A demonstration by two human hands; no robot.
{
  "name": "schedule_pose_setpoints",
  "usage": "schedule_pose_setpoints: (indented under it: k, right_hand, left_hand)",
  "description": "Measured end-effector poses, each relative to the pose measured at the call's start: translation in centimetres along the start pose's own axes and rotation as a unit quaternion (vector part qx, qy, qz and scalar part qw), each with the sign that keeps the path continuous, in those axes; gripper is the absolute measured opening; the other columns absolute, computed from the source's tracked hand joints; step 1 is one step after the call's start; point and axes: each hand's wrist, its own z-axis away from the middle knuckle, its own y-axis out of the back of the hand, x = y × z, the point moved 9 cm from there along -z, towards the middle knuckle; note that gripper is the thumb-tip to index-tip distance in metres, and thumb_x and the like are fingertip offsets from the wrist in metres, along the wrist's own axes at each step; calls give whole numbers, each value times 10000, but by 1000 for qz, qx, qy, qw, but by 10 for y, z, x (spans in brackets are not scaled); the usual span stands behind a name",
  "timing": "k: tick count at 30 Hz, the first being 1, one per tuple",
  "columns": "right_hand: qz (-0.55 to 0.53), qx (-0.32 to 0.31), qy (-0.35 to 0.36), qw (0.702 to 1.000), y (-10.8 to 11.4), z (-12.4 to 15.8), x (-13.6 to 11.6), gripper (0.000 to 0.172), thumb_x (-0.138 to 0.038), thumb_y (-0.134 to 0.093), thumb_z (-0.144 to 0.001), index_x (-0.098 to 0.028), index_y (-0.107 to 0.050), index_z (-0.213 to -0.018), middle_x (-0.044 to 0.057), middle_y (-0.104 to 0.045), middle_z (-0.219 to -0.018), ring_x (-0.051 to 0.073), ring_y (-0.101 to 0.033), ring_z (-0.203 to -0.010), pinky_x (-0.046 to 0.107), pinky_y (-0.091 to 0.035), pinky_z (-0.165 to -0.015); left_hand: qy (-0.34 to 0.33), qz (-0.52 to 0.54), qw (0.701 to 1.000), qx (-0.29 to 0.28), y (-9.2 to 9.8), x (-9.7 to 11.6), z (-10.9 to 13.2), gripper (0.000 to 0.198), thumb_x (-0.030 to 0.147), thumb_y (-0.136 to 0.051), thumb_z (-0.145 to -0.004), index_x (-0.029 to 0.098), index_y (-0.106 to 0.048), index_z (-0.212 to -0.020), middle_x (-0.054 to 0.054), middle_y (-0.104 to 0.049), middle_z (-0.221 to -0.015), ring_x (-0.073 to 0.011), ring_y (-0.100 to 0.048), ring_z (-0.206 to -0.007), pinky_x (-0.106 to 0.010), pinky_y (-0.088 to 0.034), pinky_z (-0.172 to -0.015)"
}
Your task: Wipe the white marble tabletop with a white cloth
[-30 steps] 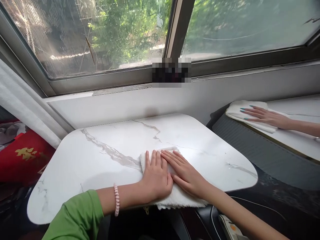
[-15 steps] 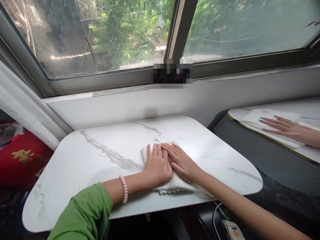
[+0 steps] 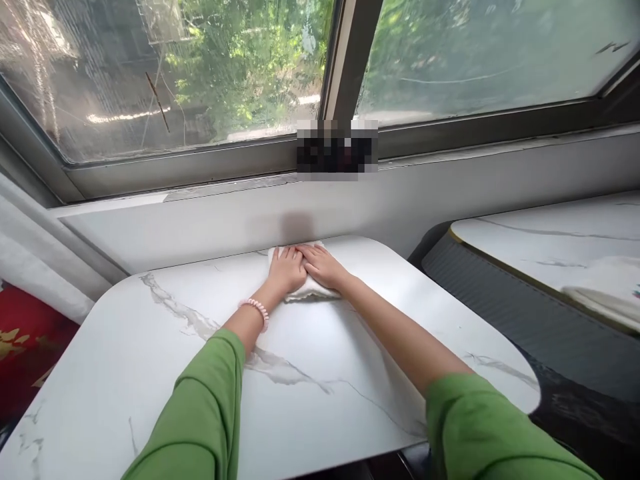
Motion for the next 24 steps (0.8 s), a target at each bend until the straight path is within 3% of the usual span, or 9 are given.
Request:
schedule_pose_setpoints:
  k: [6, 12, 16, 19, 24]
  right_hand:
    - [7, -7, -9, 1000, -2, -13, 11, 555, -206, -284, -852, -65, -417, -1372, 146, -472, -1417, 249, -405, -1317, 452, -274, -1103]
    - [-15, -24, 21, 999, 1, 22, 7, 563, -257, -278, -888, -109, -350, -1427, 135, -404, -1470, 244, -337, -1368, 485, -253, -1122]
    - [-53, -15, 79, 995, 18, 79, -5, 566, -343, -266, -932, -195, -268, -1478, 97, -362, -1499, 239, -310, -1384, 519, -233, -1131]
    - [-68, -9, 99, 993, 39, 133, -17, 560, -394, -243, -955, -254, -219, -1497, 63, -339, -1514, 244, -304, -1387, 538, -213, -1139]
    - [-57, -12, 70, 996, 72, 218, -18, 579, -400, -282, -955, -317, -138, -1510, 20, -311, -1528, 253, -327, -1373, 513, -276, -1128]
  left_hand:
    - [36, 24, 998, 41, 0, -11, -18, 476, 228, -274, -924, 133, -410, -1369, -77, -405, -1468, -191, -303, -1367, -438, -109, -1166]
    - [46, 28, 999, 4, -2, 15, 10, 553, 284, -260, -934, 87, -291, -1450, -118, -281, -1530, -227, -201, -1421, -490, -50, -1169]
    - [52, 31, 998, -26, 2, 62, 50, 594, 304, -248, -932, 43, -244, -1465, -155, -215, -1544, -272, -137, -1436, -564, -43, -1148]
    - [52, 18, 997, -55, 4, 107, 82, 615, 318, -250, -930, -2, -250, -1455, -202, -192, -1538, -352, -100, -1430, -663, -71, -1101]
    - [-20, 15, 997, -77, 4, 187, 117, 618, 333, -245, -936, -21, -288, -1441, -202, -217, -1531, -360, -110, -1426, -612, -85, -1135]
